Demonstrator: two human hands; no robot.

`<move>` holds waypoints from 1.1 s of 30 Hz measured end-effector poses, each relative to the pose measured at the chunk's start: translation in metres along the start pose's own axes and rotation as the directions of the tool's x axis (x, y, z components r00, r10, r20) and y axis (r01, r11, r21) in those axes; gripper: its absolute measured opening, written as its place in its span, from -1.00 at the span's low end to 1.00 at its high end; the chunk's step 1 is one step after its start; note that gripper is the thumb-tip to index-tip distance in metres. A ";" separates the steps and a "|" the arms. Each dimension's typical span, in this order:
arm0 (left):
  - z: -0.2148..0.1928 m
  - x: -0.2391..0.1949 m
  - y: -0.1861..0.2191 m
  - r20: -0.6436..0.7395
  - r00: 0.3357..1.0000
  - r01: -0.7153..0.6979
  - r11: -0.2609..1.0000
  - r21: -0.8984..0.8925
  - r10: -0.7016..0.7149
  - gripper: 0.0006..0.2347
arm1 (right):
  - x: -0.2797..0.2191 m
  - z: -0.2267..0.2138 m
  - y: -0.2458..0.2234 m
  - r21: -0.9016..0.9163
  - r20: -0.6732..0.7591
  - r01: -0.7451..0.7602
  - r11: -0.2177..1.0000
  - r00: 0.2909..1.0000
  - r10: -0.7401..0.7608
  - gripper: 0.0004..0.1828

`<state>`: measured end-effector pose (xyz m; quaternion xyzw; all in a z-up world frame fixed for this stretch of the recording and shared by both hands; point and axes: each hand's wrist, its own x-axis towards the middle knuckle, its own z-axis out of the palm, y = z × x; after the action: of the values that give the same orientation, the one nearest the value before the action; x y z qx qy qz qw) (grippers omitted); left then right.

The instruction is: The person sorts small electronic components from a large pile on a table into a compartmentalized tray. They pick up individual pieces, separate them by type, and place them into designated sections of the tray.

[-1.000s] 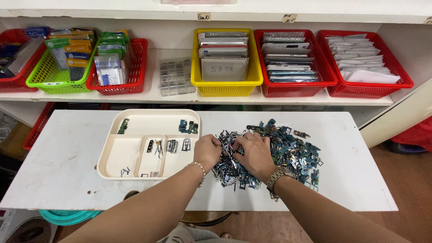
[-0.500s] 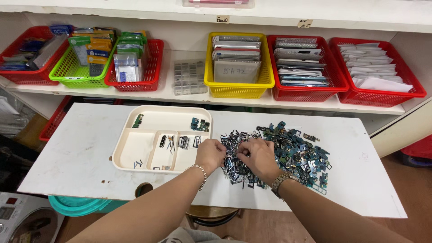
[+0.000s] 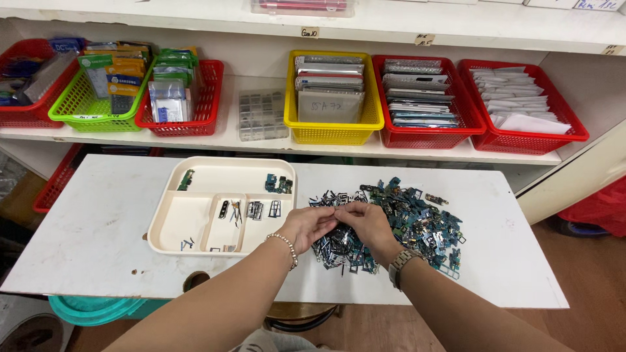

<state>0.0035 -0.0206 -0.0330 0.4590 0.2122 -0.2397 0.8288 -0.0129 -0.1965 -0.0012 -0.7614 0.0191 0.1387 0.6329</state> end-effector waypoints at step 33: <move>-0.024 -0.041 0.023 -0.167 0.932 -0.250 0.903 0.349 0.322 -0.91 | 0.000 0.040 -0.029 -0.173 0.123 0.060 0.983 0.992 -0.039 -0.81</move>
<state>-0.0185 0.0190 -0.0065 0.6382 0.1909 -0.0935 0.7400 -0.0145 -0.1520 0.0198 -0.8050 -0.0500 0.1695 0.5663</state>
